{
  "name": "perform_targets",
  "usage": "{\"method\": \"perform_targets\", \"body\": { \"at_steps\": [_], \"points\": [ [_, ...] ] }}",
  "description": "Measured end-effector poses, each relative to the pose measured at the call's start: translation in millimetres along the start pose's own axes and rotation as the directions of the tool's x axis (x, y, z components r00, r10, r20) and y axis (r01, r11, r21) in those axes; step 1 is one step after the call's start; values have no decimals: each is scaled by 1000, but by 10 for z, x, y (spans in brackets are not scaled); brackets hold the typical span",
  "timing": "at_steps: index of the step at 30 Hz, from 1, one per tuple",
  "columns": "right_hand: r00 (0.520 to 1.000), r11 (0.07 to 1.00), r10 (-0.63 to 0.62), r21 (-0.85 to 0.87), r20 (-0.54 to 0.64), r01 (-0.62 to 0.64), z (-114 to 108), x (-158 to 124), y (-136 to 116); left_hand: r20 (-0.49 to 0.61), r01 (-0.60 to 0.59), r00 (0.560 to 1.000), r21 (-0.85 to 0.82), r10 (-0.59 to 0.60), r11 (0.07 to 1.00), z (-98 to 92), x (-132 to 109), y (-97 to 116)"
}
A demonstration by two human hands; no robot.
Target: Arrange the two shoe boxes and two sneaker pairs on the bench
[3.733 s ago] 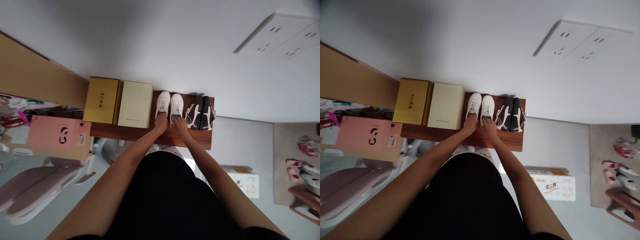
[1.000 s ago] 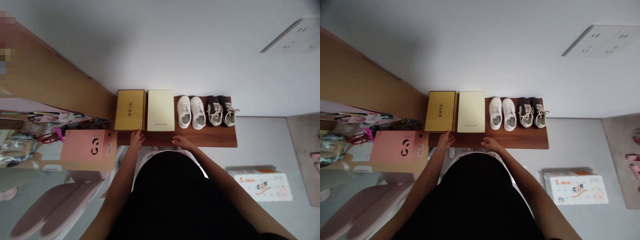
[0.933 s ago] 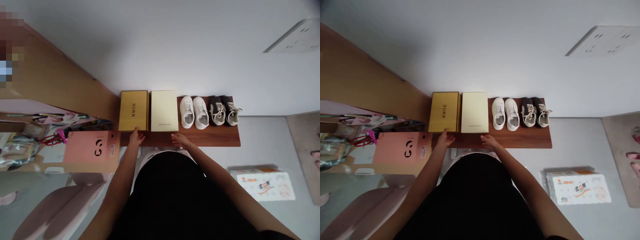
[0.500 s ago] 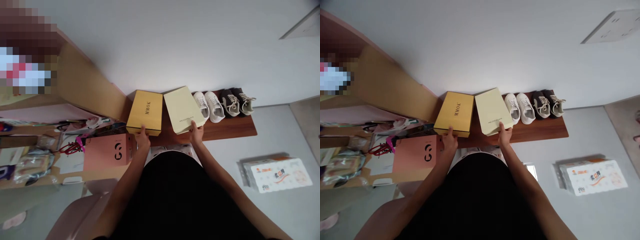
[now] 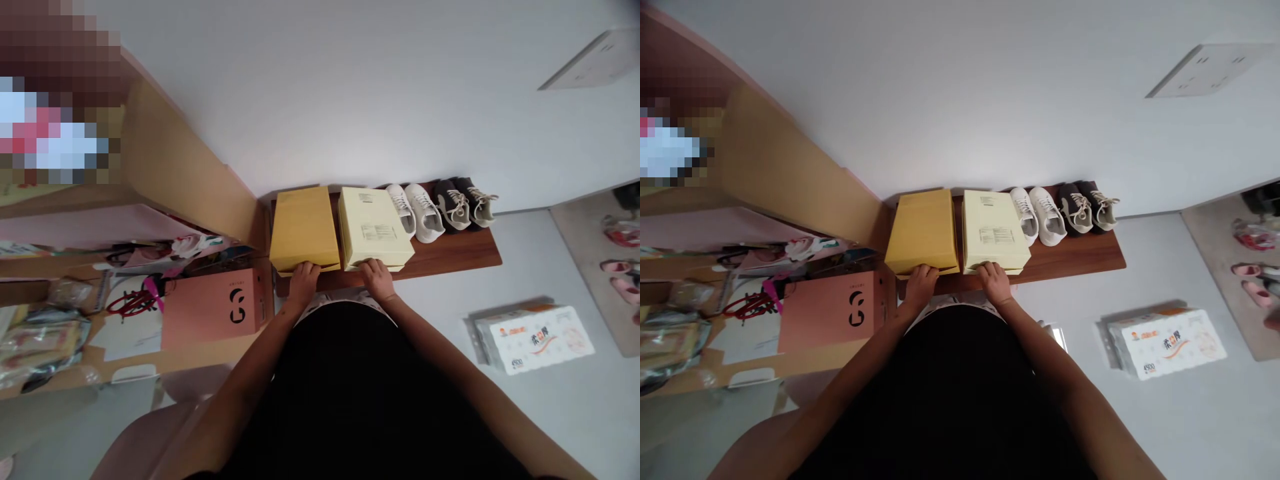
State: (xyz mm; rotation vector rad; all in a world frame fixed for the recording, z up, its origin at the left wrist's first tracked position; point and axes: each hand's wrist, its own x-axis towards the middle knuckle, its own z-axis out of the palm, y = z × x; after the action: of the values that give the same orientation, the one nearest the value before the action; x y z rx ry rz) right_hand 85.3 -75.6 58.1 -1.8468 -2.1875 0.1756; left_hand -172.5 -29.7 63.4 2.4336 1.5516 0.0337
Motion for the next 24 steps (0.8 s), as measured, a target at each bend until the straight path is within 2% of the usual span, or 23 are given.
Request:
{"method": "perform_targets", "body": {
  "at_steps": [3, 8, 12, 14, 17, 20, 22, 24],
  "points": [
    [987, 998, 5, -66, 163, 6, 220, 0, 118, 83, -35, 996, 38, 31, 999, 209, 9, -44],
    [957, 998, 52, -51, 285, -39, 413, 181, 318, 145, -15, 989, 12, 13, 1000, 461, 119, -130],
    [920, 999, 50, -6, 388, -51, 469, 316, 433, 184, 0, 983, -14, 3, 1000, 507, 246, -194],
    [917, 998, 41, 24, 396, -55, 488, 330, 467, 206, -4, 979, -15, 7, 1000, 475, 260, -201],
    [947, 992, 16, 113, 321, -55, 509, 277, 473, 203, 18, 979, -9, -15, 1000, 392, 194, -156],
    [990, 970, 54, 227, 132, -83, 500, 140, 437, 173, 96, 981, -41, -87, 995, 304, 75, -79],
    [992, 946, 127, 303, -15, -117, 460, 13, 438, 169, 134, 979, -110, -114, 985, 248, 18, -28],
    [966, 915, 226, 368, -124, -167, 382, -118, 507, 171, 140, 980, -209, -105, 968, 186, 18, 38]
  ]
}}
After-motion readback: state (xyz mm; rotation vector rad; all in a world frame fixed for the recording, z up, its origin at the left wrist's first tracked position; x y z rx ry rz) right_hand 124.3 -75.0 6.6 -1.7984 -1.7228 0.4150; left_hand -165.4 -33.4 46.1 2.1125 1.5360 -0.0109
